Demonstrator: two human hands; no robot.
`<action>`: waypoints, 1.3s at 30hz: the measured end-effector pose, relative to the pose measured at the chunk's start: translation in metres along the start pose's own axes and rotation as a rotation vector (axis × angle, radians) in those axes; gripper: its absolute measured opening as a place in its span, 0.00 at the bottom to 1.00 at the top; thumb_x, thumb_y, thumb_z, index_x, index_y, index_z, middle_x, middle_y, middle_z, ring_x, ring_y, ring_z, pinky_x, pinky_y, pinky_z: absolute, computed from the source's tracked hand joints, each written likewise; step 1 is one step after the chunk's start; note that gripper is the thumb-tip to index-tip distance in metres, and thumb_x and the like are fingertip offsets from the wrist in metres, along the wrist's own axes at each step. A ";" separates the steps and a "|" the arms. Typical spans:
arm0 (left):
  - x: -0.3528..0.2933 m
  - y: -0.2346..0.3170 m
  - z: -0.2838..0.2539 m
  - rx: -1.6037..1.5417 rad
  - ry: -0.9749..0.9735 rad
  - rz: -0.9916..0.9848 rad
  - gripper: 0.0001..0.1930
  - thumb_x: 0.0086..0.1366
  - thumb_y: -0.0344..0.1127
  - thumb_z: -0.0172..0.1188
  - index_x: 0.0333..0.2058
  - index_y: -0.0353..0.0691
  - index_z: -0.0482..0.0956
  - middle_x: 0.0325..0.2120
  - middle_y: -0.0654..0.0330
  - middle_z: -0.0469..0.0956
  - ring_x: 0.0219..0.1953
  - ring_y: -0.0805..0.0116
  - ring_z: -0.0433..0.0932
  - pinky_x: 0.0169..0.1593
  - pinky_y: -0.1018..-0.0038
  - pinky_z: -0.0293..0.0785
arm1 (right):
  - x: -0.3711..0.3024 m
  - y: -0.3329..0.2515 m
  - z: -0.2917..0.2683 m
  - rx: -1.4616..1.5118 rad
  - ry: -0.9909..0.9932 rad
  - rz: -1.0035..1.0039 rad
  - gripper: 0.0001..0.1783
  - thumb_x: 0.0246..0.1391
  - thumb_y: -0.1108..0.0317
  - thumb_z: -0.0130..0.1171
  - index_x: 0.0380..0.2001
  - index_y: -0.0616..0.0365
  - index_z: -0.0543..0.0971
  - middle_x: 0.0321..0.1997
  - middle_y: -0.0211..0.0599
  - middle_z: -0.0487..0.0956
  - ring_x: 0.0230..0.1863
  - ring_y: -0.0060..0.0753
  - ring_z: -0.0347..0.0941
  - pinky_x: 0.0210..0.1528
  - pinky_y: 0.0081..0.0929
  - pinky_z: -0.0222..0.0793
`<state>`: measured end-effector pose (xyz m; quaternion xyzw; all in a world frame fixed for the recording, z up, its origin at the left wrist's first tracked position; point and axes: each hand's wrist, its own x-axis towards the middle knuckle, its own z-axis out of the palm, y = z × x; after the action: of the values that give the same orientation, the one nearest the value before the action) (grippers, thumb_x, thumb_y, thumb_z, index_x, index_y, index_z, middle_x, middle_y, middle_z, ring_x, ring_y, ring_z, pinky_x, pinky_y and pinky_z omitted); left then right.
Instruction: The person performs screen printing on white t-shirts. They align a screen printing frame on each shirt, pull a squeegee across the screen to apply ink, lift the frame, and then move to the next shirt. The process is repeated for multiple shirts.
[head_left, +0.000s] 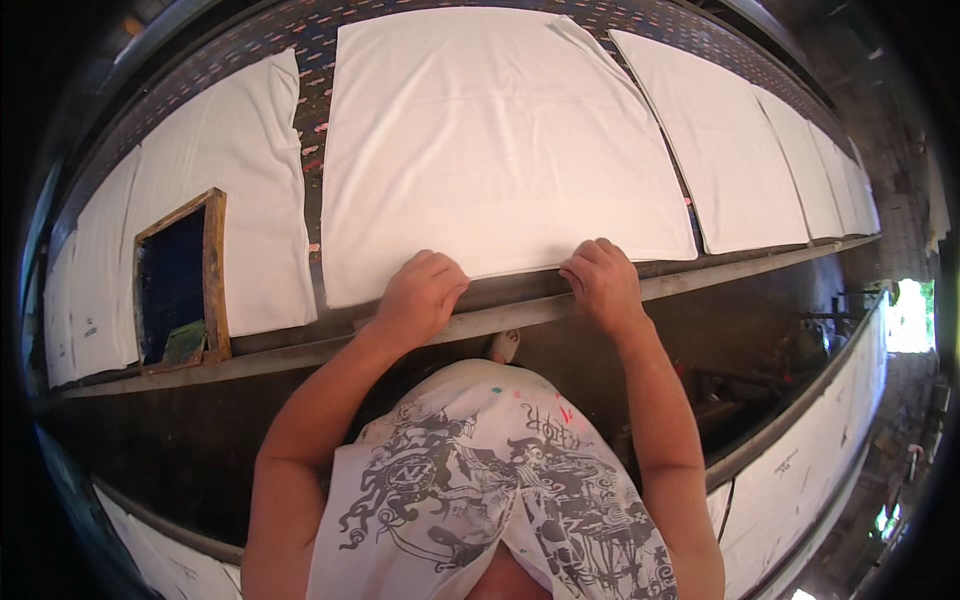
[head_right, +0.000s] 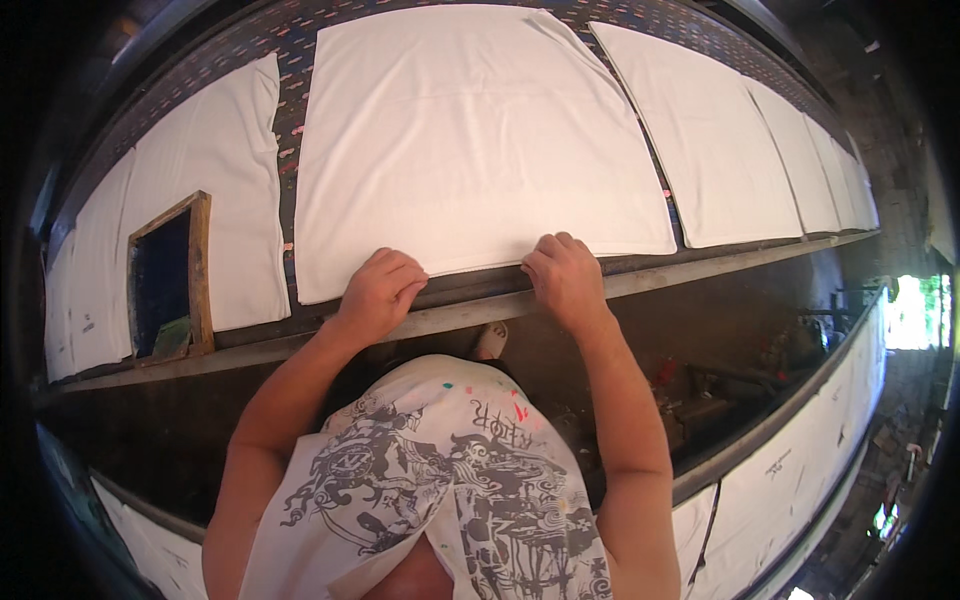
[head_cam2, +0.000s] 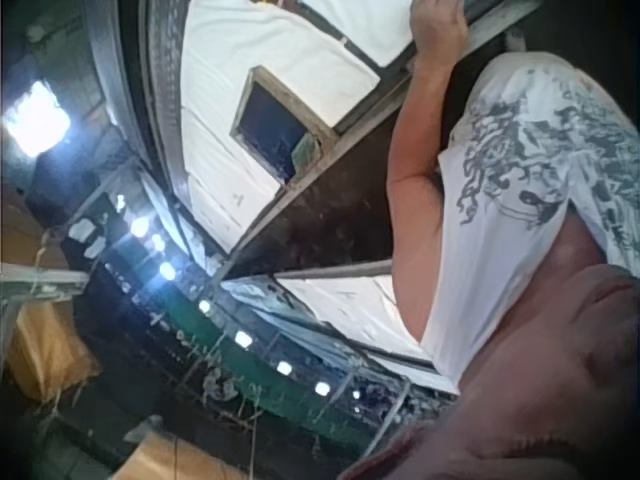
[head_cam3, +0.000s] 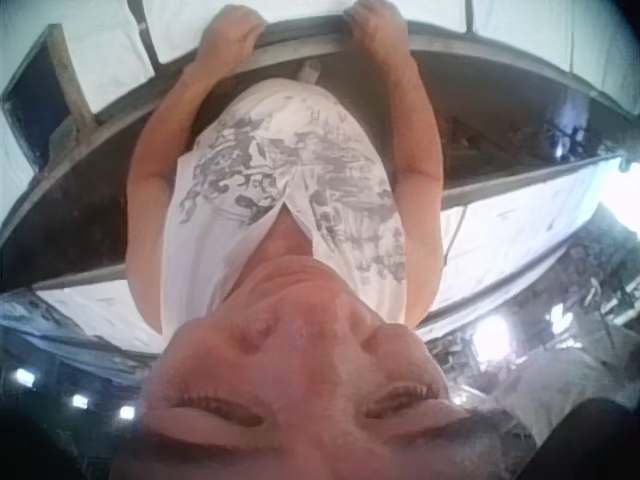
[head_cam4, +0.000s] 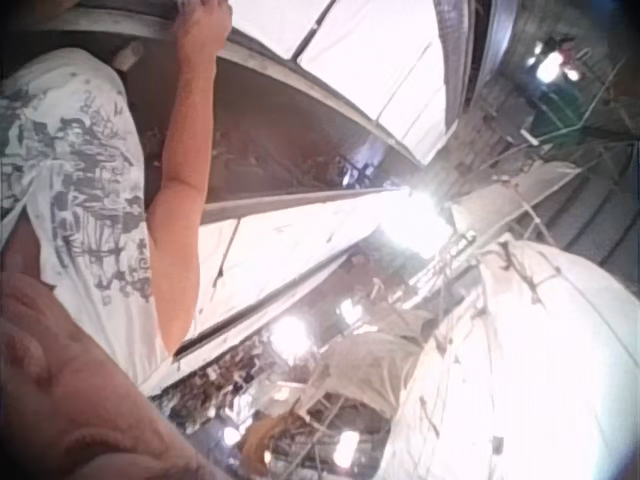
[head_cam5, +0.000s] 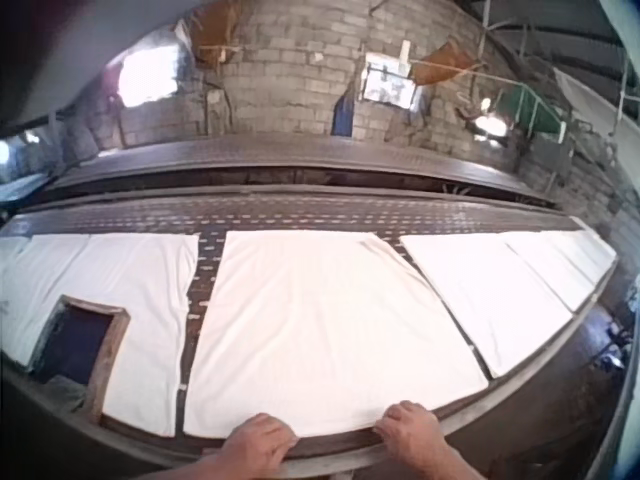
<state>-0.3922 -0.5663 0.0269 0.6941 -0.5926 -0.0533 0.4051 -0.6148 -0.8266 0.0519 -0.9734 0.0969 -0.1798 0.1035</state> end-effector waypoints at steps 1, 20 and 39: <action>0.007 0.002 0.012 0.027 -0.015 -0.010 0.07 0.65 0.23 0.75 0.40 0.37 0.88 0.40 0.56 0.86 0.45 0.50 0.84 0.50 0.57 0.83 | 0.004 0.012 0.003 0.010 -0.017 -0.051 0.04 0.55 0.70 0.75 0.31 0.52 0.88 0.37 0.33 0.82 0.45 0.45 0.81 0.48 0.45 0.80; 0.031 0.005 0.052 0.281 -0.182 -0.023 0.05 0.65 0.23 0.69 0.38 0.38 0.89 0.39 0.55 0.83 0.47 0.49 0.82 0.51 0.56 0.83 | 0.019 0.069 0.019 0.062 -0.282 -0.283 0.05 0.57 0.72 0.65 0.28 0.55 0.85 0.39 0.40 0.85 0.47 0.48 0.83 0.53 0.46 0.84; 0.033 -0.003 0.048 0.440 -0.248 0.175 0.03 0.63 0.29 0.65 0.36 0.40 0.83 0.37 0.55 0.79 0.45 0.52 0.81 0.49 0.56 0.84 | 0.015 0.059 0.017 -0.244 -0.379 -0.346 0.00 0.57 0.71 0.68 0.32 0.52 0.86 0.42 0.38 0.87 0.48 0.45 0.87 0.54 0.44 0.85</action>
<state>-0.4072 -0.6190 0.0061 0.6999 -0.6928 0.0274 0.1717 -0.6041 -0.8839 0.0270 -0.9970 -0.0709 0.0031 -0.0305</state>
